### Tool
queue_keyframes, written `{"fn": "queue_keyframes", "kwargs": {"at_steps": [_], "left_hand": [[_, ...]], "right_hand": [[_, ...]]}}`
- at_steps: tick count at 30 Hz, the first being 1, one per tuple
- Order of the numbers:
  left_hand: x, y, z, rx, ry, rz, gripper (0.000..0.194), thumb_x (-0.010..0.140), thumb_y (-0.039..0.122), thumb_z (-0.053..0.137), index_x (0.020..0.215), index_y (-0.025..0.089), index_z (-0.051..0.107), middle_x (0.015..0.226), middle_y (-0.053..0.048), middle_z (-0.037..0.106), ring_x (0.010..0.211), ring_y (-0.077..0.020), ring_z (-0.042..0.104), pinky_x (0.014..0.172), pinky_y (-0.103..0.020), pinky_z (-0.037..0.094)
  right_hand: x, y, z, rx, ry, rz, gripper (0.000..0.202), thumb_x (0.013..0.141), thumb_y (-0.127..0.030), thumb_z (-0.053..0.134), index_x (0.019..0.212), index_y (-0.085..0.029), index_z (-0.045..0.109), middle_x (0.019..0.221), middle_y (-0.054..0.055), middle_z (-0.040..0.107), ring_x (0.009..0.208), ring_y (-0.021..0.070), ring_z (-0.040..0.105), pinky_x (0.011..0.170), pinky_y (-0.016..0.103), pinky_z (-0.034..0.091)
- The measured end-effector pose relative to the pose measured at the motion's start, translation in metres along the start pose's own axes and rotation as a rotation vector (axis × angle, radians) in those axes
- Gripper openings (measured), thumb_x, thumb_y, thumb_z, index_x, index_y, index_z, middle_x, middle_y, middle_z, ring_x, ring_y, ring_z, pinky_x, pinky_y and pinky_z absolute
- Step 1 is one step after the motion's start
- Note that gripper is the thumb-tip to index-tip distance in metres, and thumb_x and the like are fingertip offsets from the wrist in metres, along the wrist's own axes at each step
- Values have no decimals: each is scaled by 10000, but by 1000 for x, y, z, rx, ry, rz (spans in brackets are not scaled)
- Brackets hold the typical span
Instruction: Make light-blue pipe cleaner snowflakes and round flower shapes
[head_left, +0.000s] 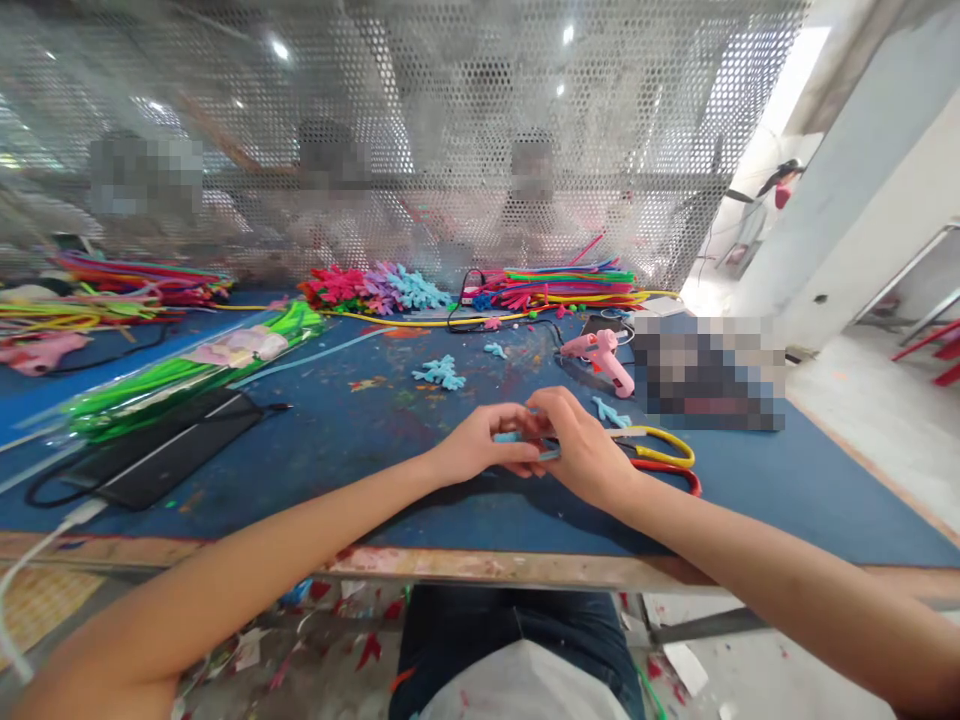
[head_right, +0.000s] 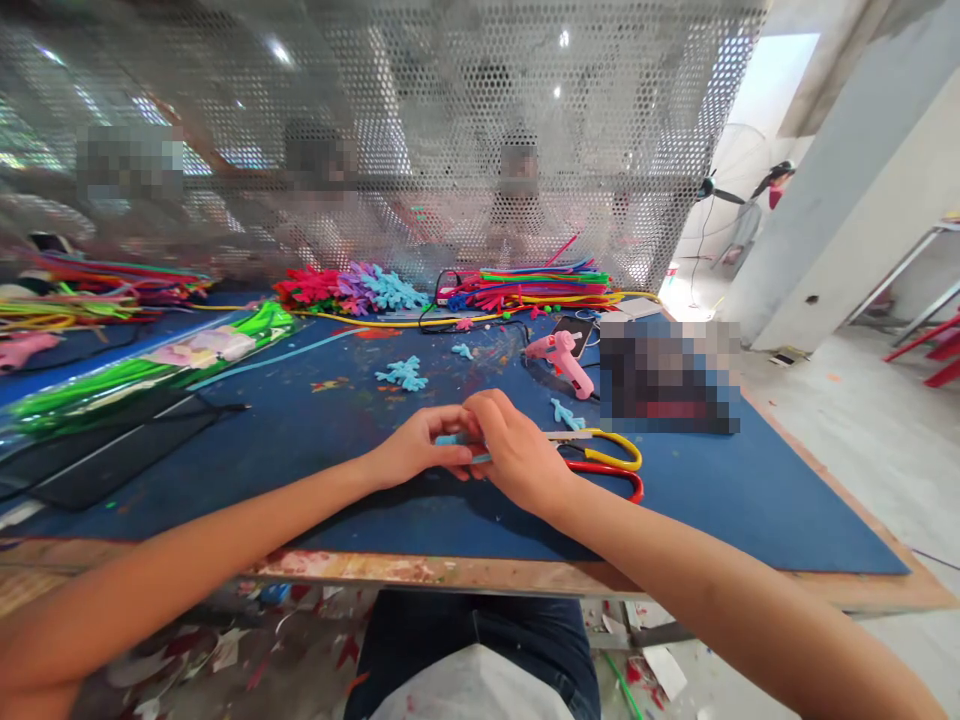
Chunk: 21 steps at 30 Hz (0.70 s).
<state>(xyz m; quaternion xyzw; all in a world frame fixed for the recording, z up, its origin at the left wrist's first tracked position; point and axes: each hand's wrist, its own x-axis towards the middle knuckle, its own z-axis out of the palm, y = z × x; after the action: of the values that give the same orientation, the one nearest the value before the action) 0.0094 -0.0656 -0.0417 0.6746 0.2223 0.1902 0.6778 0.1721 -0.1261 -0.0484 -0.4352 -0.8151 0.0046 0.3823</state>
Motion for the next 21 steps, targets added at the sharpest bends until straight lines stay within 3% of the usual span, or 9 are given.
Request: {"fn": "queue_keyframes", "kwargs": {"at_steps": [4, 8, 10, 13, 16, 19, 21], "left_hand": [[0, 0, -2, -4, -18, -75, 261, 707, 296, 678, 812, 90, 558, 725, -43, 633, 665, -176, 662, 592, -268, 549], [-2, 2, -12, -22, -58, -127, 265, 709, 334, 671, 744, 98, 555, 610, -18, 608, 528, -131, 623, 504, -226, 523], [-2, 4, -20, -44, -93, -148, 282, 720, 360, 655, 696, 102, 543, 588, -10, 587, 453, -101, 582, 436, -192, 485], [3, 7, -31, -76, -261, -185, 304, 723, 388, 644, 676, 102, 552, 579, -7, 564, 398, -73, 533, 388, -164, 435], [14, 9, -37, -118, -489, -269, 299, 696, 388, 670, 686, 108, 567, 582, -7, 558, 424, -79, 539, 425, -174, 444], [23, 8, -40, -250, -627, -336, 340, 663, 430, 686, 702, 113, 572, 624, -31, 588, 451, -104, 556, 457, -214, 470], [24, 5, -44, -348, -607, -330, 364, 653, 452, 686, 723, 115, 569, 650, -52, 612, 451, -115, 565, 470, -235, 479]], "right_hand": [[3, -3, -9, -212, 4, -178, 399, 746, -204, 596, 1113, -161, 447, 1151, 146, 500, 1121, 276, 438, 941, 439, 377], [-5, 10, -36, -231, -62, -299, 339, 785, -307, 576, 1098, -221, 481, 1125, 101, 555, 1093, 252, 486, 944, 441, 378], [-7, 32, -59, -218, 58, -144, 349, 757, -295, 607, 1075, -214, 488, 1069, 102, 581, 1026, 236, 529, 881, 399, 427], [-2, 83, -93, -360, 272, 251, 248, 790, -270, 548, 1022, -186, 527, 978, 106, 603, 907, 219, 571, 797, 363, 448], [10, 138, -109, -255, 170, 408, 259, 811, -222, 468, 1061, -170, 513, 936, 89, 635, 850, 208, 601, 741, 349, 472], [22, 171, -99, -148, -67, 298, 383, 740, -81, 424, 1099, -177, 516, 1063, 95, 613, 969, 216, 581, 830, 391, 457], [30, 181, -88, -90, -212, 209, 485, 683, -26, 406, 1125, -186, 524, 1144, 99, 582, 1082, 222, 533, 901, 412, 420]]}}
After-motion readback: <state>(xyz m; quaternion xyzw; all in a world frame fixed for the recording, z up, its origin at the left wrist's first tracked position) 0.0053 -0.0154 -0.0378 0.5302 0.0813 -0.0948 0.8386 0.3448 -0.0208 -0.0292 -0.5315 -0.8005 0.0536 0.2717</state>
